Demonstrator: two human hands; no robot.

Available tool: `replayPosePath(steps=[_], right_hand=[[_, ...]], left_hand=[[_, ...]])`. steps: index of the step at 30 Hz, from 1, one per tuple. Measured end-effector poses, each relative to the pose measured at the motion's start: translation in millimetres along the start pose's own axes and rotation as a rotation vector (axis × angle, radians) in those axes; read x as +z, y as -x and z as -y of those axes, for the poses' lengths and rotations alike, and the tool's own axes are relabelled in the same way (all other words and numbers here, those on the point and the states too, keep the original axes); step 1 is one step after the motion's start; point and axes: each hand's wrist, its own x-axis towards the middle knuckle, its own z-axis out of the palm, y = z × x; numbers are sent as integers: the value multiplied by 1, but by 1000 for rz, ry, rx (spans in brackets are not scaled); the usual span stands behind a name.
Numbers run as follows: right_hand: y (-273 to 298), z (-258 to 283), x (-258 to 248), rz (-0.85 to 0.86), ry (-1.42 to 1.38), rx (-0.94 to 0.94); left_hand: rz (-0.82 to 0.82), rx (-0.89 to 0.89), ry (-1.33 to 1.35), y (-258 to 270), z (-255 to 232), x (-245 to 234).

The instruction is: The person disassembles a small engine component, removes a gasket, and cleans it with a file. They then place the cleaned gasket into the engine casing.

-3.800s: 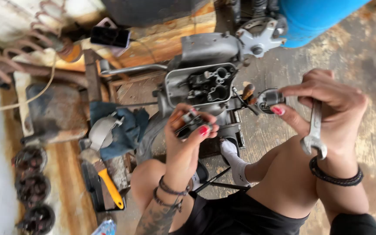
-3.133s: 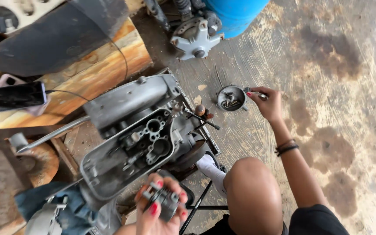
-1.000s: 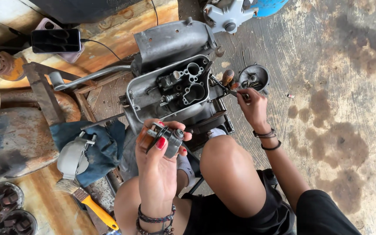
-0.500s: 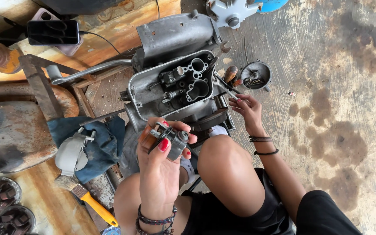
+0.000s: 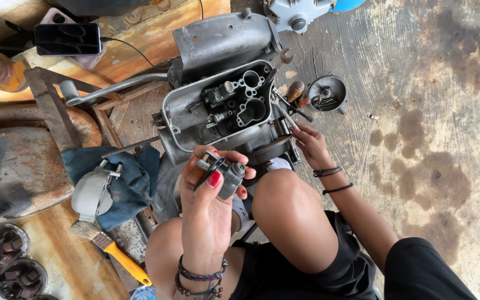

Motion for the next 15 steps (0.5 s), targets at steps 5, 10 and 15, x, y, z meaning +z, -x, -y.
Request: replayPosePath(steps=[5, 10, 15], right_hand=[[-11, 4, 15, -40, 15, 53], [-18, 2, 28, -96, 68, -3], [-1, 9, 29, -165, 341, -135]], left_hand=[[-5, -28, -53, 1, -2, 7], [9, -28, -55, 0, 1, 8], [13, -51, -61, 0, -1, 8]])
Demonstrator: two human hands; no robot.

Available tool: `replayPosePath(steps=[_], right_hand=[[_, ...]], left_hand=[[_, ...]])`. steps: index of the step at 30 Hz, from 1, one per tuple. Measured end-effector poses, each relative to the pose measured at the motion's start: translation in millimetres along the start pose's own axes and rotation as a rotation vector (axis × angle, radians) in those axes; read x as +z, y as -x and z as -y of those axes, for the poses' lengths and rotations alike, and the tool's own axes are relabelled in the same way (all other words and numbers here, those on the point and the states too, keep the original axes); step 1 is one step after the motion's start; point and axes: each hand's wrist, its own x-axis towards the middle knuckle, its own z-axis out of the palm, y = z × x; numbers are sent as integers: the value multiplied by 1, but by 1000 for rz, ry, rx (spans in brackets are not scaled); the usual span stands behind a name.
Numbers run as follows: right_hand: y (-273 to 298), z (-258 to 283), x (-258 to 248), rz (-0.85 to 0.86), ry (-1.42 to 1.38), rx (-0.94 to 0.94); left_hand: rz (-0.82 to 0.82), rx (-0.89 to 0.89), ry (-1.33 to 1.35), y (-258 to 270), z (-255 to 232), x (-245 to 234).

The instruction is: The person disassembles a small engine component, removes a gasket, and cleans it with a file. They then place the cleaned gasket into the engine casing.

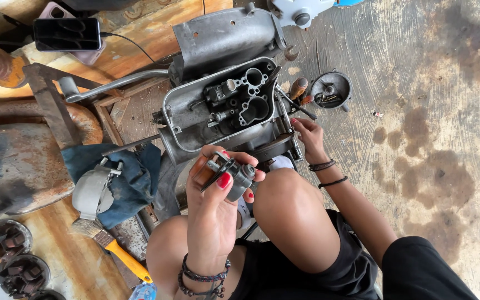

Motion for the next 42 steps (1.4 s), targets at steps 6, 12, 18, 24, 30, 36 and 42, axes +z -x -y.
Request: replayPosePath(steps=[6, 12, 18, 24, 30, 36, 42], right_hand=[[13, 3, -32, -120, -63, -5], [72, 68, -77, -254, 45, -865], [181, 225, -78, 95, 228, -1352], [272, 332, -38, 496, 894, -1628], [271, 327, -24, 751, 630, -1487], [215, 305, -35, 777, 339, -1237], [208, 298, -32, 761, 102, -971]], left_hand=[[33, 21, 50, 2, 2, 2], [153, -45, 328, -1, 12, 0], [103, -14, 225, -1, -2, 13], [332, 72, 286, 0, 3, 23], [385, 218, 158, 6, -3, 36], [362, 138, 181, -10, 17, 26], [372, 173, 22, -13, 12, 34]])
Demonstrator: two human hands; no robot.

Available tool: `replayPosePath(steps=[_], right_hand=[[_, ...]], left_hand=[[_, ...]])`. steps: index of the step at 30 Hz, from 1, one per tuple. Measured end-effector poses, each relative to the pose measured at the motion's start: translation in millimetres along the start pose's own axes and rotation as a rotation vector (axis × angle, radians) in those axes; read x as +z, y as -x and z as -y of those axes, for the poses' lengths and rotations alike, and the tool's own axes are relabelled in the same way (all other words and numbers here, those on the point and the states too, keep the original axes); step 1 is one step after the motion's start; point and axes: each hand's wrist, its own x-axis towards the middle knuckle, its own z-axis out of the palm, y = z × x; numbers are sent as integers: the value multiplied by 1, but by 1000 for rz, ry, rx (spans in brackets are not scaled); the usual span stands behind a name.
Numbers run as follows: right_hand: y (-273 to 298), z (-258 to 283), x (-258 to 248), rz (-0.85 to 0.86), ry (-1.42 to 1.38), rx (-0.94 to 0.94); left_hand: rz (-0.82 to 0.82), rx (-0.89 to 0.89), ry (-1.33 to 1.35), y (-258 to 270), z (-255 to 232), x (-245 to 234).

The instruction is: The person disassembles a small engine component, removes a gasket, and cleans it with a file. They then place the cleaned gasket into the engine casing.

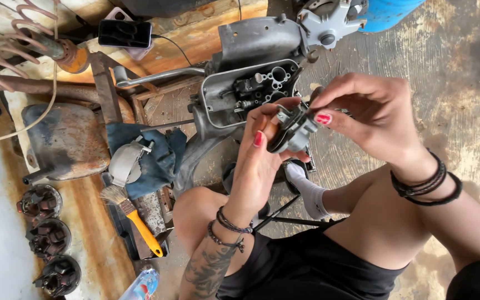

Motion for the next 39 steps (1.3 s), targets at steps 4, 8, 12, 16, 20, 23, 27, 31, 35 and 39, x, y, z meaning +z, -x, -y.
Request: replayPosePath(steps=[4, 8, 12, 16, 20, 23, 27, 31, 35, 39], right_hand=[[2, 9, 5, -63, 18, 10], [-1, 16, -3, -43, 5, -42], [-1, 14, -5, -2, -15, -59], [4, 6, -12, 117, -77, -108], [8, 15, -9, 83, 124, -238], [9, 19, -6, 20, 65, -235], [12, 22, -3, -37, -19, -177], [12, 21, -3, -32, -30, -177], [11, 22, 0, -27, 20, -171], [9, 21, 1, -23, 25, -169]], left_hand=[[9, 19, -116, -1, 2, -9], [94, 51, -448, -3, -7, -7], [60, 73, -403, -4, -2, -5], [93, 232, -426, -6, 3, -2], [65, 367, -530, -6, 2, 5], [62, 399, -663, -4, -7, 9], [2, 490, -857, -2, -13, 9], [-44, 584, -936, 0, -15, 13], [-49, 623, -955, 2, -15, 9], [-17, 586, -894, 4, -16, 7]])
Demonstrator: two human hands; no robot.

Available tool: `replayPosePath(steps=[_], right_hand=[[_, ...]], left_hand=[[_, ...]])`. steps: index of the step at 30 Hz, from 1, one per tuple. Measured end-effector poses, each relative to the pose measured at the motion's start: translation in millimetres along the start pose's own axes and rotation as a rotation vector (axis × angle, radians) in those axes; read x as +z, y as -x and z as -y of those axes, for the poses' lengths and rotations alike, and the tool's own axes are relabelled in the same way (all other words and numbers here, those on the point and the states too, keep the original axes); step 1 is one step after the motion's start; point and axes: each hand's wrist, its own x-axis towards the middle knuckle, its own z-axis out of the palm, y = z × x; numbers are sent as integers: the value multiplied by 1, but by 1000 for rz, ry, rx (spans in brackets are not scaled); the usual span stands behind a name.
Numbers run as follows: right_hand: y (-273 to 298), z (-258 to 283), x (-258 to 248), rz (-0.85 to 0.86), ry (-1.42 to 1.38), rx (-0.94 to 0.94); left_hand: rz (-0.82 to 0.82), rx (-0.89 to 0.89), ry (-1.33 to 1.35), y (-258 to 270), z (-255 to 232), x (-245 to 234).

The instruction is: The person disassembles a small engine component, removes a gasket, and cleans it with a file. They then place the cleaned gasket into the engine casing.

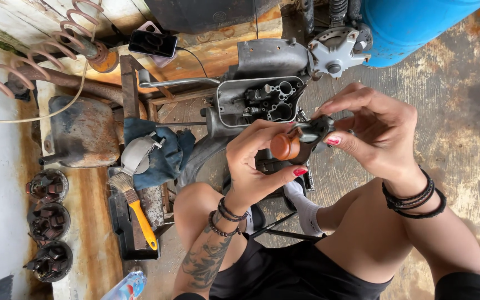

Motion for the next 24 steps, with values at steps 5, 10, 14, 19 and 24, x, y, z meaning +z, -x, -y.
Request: replayPosePath(steps=[5, 10, 14, 19, 24], right_hand=[[-1, 1, 2, -39, 80, 46], [-3, 1, 2, -27, 177, -1], [-1, -7, 0, 32, 265, -200], [0, -1, 3, 45, 248, -302], [1, -1, 2, 66, 170, -353]], left_hand=[[-3, -64, 39, 3, 0, 1], [-15, -134, 100, 4, -2, 1], [102, -254, 343, 7, 4, -3], [213, -433, 602, 7, 3, -2], [234, -429, 710, 12, 12, -1]])
